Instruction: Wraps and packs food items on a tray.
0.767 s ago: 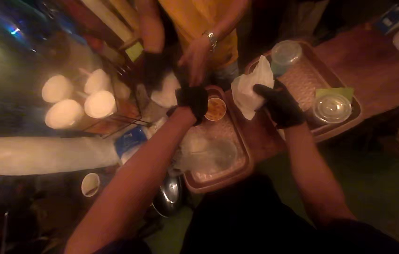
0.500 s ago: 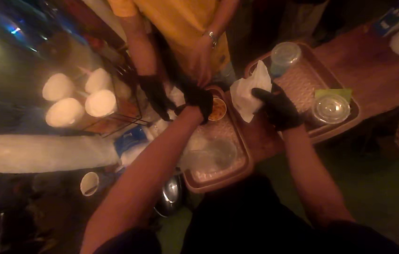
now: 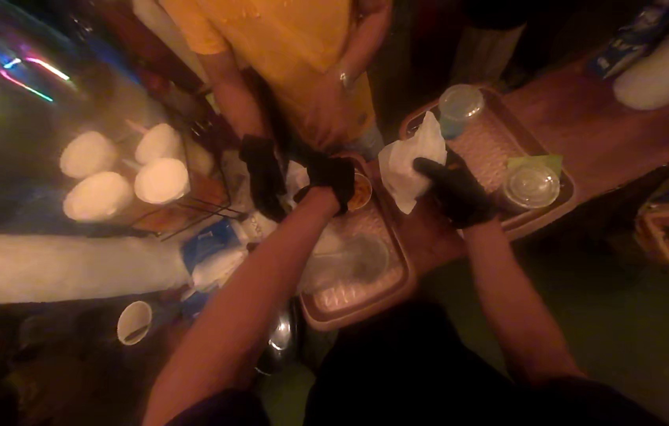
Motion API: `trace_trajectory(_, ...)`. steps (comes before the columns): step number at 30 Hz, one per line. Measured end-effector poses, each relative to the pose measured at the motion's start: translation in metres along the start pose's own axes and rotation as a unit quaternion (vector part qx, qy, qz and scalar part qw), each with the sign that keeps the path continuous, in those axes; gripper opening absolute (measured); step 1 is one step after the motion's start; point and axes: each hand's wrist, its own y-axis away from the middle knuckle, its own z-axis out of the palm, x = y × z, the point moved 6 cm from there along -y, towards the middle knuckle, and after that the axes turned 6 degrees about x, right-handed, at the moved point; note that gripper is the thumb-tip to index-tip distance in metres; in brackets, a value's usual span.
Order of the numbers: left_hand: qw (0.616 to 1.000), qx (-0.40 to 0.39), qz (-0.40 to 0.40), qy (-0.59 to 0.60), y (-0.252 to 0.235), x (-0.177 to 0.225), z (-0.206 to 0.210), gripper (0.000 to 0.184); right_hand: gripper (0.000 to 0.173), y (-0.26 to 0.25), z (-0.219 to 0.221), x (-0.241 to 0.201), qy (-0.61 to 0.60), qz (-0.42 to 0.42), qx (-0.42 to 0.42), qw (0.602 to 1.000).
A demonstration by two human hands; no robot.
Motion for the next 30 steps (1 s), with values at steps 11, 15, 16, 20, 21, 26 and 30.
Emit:
trace_trajectory(11, 0.745, 0.023, 0.128, 0.654, 0.101, 0.013, -0.088, 0.063, 0.077, 0.062, 0.037, -0.08, -0.05, -0.186, -0.05, 0.98)
trace_trajectory(15, 0.662, 0.117, 0.112, 0.732, 0.119, 0.015, -0.091, 0.071, 0.064, 0.084, 0.064, -0.101, 0.0, -0.217, -0.077, 0.973)
trace_trajectory(16, 0.655, 0.136, 0.11, 0.735, 0.123, 0.01, -0.092, 0.071, 0.06, 0.091, 0.065, -0.109, 0.045, -0.224, -0.07, 0.971)
trace_trajectory(20, 0.671, 0.166, 0.118, 0.713, 0.141, -0.01, -0.094, 0.079, 0.044, 0.111, 0.077, -0.157, 0.177, -0.305, -0.136, 0.926)
trace_trajectory(21, 0.669, 0.171, 0.126, 0.713, 0.143, -0.012, -0.093, 0.08, 0.041, 0.113, 0.082, -0.168, 0.19, -0.331, -0.169, 0.909)
trace_trajectory(26, 0.631, 0.191, 0.163, 0.734, 0.157, -0.019, -0.091, 0.078, 0.018, 0.114, 0.106, -0.196, 0.253, -0.365, -0.277, 0.852)
trace_trajectory(30, 0.614, 0.188, 0.157, 0.751, 0.163, -0.026, -0.088, 0.081, 0.015, 0.105, 0.115, -0.192, 0.279, -0.39, -0.257, 0.839)
